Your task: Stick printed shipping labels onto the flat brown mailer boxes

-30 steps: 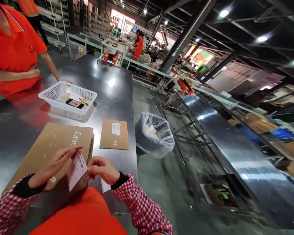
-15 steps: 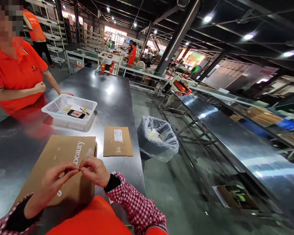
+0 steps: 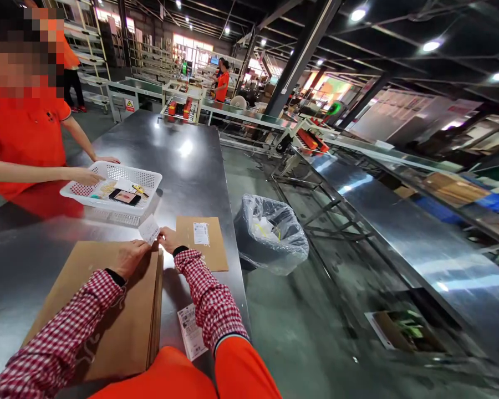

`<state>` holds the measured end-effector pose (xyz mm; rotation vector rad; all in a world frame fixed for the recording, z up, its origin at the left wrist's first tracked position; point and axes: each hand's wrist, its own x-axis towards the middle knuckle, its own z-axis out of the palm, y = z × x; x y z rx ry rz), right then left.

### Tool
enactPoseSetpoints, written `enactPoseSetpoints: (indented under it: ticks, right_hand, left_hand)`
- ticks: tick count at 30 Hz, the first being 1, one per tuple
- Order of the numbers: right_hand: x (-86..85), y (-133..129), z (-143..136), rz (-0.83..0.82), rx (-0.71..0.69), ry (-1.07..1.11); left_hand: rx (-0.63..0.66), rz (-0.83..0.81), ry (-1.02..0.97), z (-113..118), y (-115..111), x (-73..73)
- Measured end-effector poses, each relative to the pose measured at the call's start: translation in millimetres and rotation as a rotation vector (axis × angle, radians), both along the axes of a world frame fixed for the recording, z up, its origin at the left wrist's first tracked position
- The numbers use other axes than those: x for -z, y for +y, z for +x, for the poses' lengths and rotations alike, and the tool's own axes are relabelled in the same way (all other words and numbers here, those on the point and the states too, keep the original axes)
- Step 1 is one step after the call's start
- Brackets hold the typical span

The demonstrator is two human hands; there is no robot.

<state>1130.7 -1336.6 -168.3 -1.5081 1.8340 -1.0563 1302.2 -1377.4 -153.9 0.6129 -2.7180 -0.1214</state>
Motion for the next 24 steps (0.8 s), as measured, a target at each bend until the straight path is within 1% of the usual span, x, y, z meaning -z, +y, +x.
enactPoseSetpoints:
  ticks: [4, 8, 11, 13, 15, 16, 17, 19, 21, 22, 23, 24]
  right_hand:
    - [19.9, -1.3, -6.2, 0.026, 0.034, -0.107]
    - [40.2, 2.2, -5.0, 0.026, 0.101, -0.286]
    - [51.9, 13.9, 7.2, 0.014, 0.188, -0.415]
    - [56.6, 24.5, 21.6, -0.012, 0.264, -0.570]
    - [57.9, 32.5, 38.8, -0.043, 0.318, -0.767]
    - [57.3, 34.2, 47.2, -0.055, 0.347, -0.834]
    - [55.8, 34.2, 54.6, -0.051, 0.388, -0.844]
    - [51.0, 29.4, 64.7, 0.019, 0.488, -0.703]
    - [45.3, 22.4, 67.0, 0.122, 0.564, -0.530]
    - [42.6, 20.1, 65.8, 0.148, 0.556, -0.495]
    - [40.2, 19.6, 63.6, 0.140, 0.519, -0.514]
    - [38.2, 22.0, 61.3, 0.105, 0.465, -0.573]
  left_hand:
    - [0.002, 0.018, -0.102, -4.8, 0.0, 8.9]
    - [0.002, 0.035, -0.149, 5.3, 11.2, 12.0]
    - [-0.029, 0.039, -0.153, 14.9, 20.8, 13.4]
    - [-0.036, 0.052, -0.147, 19.1, 23.7, 15.1]
    - [-0.025, 0.085, -0.138, 21.7, 23.3, 17.8]
    - [-0.017, 0.109, -0.131, 22.9, 22.3, 19.6]
    - [-0.006, 0.136, -0.120, 24.7, 20.8, 21.4]
    - [0.041, 0.200, -0.086, 31.5, 17.4, 24.3]
    - [0.086, 0.250, -0.038, 46.0, 13.2, 25.1]
    - [0.079, 0.256, -0.011, 57.2, 10.7, 24.7]
    - [0.042, 0.246, 0.018, 71.4, 8.2, 24.1]
    - [-0.033, 0.224, 0.035, 88.7, 5.6, 23.8]
